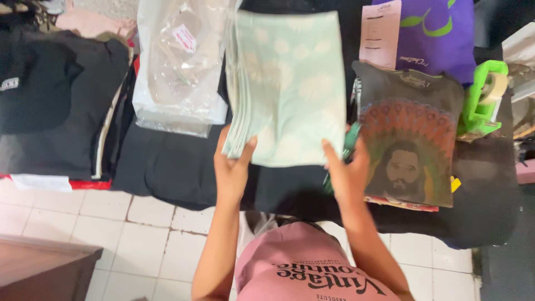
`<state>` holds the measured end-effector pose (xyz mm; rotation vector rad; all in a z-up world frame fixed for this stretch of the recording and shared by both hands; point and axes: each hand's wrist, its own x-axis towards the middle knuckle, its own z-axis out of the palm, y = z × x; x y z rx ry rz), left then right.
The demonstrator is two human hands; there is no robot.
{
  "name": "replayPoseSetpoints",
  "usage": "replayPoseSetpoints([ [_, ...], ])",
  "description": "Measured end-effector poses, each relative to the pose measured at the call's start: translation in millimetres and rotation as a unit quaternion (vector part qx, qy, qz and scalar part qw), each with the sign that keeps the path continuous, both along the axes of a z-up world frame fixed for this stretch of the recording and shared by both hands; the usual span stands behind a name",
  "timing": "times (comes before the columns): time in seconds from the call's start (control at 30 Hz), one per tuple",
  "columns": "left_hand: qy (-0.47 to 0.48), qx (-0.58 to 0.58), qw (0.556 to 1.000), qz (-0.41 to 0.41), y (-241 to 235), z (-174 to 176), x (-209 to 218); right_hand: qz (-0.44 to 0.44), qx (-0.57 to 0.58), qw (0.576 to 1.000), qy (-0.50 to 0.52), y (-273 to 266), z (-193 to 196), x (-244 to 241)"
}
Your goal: The person folds various clothing items, including patterned shirts and pants, on a table. They use a spray bottle to mist each item before folding it neatly and stacking it. The person handles each garment individually, ensuring it is properly aligned before adding it to the stack.
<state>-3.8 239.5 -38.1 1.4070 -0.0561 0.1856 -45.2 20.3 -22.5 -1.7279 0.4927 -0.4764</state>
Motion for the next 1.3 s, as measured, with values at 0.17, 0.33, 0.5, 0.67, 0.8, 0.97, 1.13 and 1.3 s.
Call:
replayPoseSetpoints([
  [0.17,0.080,0.190,0.971,0.121,26,-83,-44,0.129,0.080,0.986,0.066,10,-68,-38],
  [0.33,0.170,0.158,0.963,0.136,39,-105,-65,0.099,0.088,0.989,0.059,1,-101,-61],
  [0.5,0.103,0.177,0.970,0.128,46,-105,-73,0.090,0.002,0.993,0.071,8,-101,-79],
  [0.67,-0.031,0.451,0.879,0.148,58,-87,-71,0.068,-0.384,0.917,-0.084,2,-52,-90],
  [0.8,-0.095,0.454,0.880,0.105,42,-59,-56,0.079,-0.318,0.943,-0.054,9,-8,-86],
  [0.97,-0.158,0.489,0.857,0.030,9,-61,-10,0.094,-0.405,0.905,-0.090,29,-22,-37],
  [1.13,-0.139,0.499,0.854,0.053,11,-107,2,0.047,-0.448,0.893,-0.008,40,-70,-29],
  [1.3,-0.118,0.461,0.879,0.028,17,-112,0,0.052,-0.425,0.903,0.037,38,-71,-31],
])
